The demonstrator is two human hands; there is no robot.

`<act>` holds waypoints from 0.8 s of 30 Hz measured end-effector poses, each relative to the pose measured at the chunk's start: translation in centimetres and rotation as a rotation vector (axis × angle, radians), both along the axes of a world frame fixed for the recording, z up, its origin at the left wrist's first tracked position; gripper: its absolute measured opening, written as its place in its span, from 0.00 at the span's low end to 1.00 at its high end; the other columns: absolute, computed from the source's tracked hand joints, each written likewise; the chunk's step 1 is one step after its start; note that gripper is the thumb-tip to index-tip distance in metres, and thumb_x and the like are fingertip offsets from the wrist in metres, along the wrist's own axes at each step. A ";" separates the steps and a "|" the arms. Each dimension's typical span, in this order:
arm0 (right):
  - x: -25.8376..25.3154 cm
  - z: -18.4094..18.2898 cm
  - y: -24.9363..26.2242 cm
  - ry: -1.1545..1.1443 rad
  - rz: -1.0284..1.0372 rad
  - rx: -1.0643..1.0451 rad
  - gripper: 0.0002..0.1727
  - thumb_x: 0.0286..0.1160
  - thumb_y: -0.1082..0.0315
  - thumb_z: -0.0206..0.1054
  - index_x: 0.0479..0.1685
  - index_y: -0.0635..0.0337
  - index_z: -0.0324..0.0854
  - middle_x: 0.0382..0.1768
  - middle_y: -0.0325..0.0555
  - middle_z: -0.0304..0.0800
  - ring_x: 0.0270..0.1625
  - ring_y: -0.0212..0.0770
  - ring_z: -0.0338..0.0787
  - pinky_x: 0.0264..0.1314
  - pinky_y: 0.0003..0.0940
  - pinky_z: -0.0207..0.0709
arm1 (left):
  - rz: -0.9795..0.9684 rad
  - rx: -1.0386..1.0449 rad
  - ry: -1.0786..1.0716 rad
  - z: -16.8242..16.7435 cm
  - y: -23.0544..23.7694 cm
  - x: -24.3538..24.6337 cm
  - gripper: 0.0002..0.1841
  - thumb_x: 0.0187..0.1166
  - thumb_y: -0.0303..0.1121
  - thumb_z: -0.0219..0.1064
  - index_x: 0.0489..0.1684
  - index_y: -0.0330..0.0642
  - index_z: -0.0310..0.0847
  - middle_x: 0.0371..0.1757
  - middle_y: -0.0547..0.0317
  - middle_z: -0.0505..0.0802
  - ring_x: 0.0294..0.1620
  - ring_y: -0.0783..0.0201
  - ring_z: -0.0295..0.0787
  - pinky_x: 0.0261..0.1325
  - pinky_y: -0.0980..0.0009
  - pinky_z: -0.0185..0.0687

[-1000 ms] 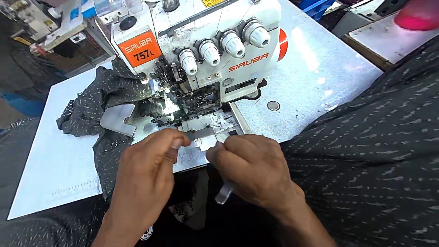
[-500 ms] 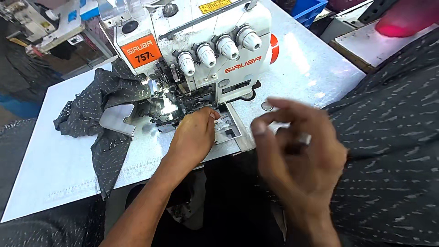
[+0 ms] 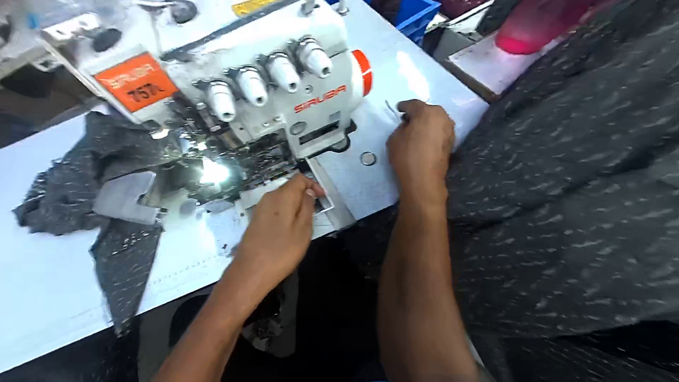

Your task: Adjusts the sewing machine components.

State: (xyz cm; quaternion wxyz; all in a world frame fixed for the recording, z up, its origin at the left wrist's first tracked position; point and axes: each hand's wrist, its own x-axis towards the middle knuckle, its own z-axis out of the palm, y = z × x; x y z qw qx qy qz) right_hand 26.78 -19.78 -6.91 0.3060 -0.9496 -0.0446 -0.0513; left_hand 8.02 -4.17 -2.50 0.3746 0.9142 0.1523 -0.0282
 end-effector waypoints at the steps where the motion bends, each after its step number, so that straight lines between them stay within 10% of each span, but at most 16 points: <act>1: 0.2 -0.4 0.1 0.004 0.013 -0.002 0.22 0.73 0.77 0.61 0.67 0.60 0.87 0.61 0.72 0.87 0.68 0.76 0.83 0.61 0.78 0.72 | -0.003 -0.012 0.008 0.2 -0.1 -0.1 0.17 0.95 0.41 0.48 0.60 0.48 0.85 0.23 0.61 0.81 0.20 0.64 0.77 0.24 0.63 0.77; 4: -0.9 -0.7 -0.2 -0.097 0.081 0.069 0.22 0.77 0.76 0.58 0.68 0.61 0.86 0.64 0.73 0.85 0.70 0.76 0.81 0.65 0.79 0.69 | -0.031 -0.043 0.027 0.8 -0.1 -0.2 0.16 0.95 0.39 0.48 0.60 0.48 0.84 0.23 0.62 0.80 0.19 0.65 0.76 0.22 0.67 0.75; 9: -5.6 0.2 -0.9 -0.521 0.339 0.519 0.19 0.84 0.78 0.54 0.64 0.64 0.87 0.64 0.52 0.89 0.65 0.39 0.88 0.68 0.33 0.82 | -0.134 0.066 0.080 2.6 -0.4 -0.4 0.14 0.94 0.40 0.49 0.52 0.52 0.84 0.23 0.66 0.81 0.19 0.68 0.76 0.22 0.68 0.75; 13: -6.1 0.3 0.1 -0.352 0.668 0.920 0.15 0.82 0.78 0.58 0.62 0.68 0.83 0.58 0.48 0.91 0.59 0.40 0.92 0.66 0.38 0.88 | -0.216 0.117 0.061 3.8 -1.2 -0.1 0.13 0.93 0.38 0.51 0.47 0.52 0.85 0.24 0.68 0.83 0.22 0.69 0.79 0.25 0.68 0.75; 19: -6.0 0.7 2.4 -0.254 1.179 0.841 0.21 0.78 0.78 0.61 0.69 0.70 0.83 0.74 0.55 0.85 0.80 0.48 0.81 0.85 0.45 0.76 | -0.358 -0.098 0.013 6.3 -2.6 -1.6 0.15 0.91 0.36 0.49 0.41 0.51 0.84 0.21 0.72 0.79 0.20 0.76 0.74 0.22 0.76 0.71; 24: -7.9 1.0 4.0 -0.236 1.377 0.974 0.13 0.84 0.71 0.65 0.53 0.69 0.92 0.64 0.57 0.92 0.79 0.56 0.82 0.88 0.50 0.73 | -0.380 -0.440 -0.035 7.3 -0.8 -3.5 0.18 0.94 0.36 0.48 0.45 0.42 0.86 0.19 0.70 0.73 0.16 0.77 0.64 0.18 0.81 0.61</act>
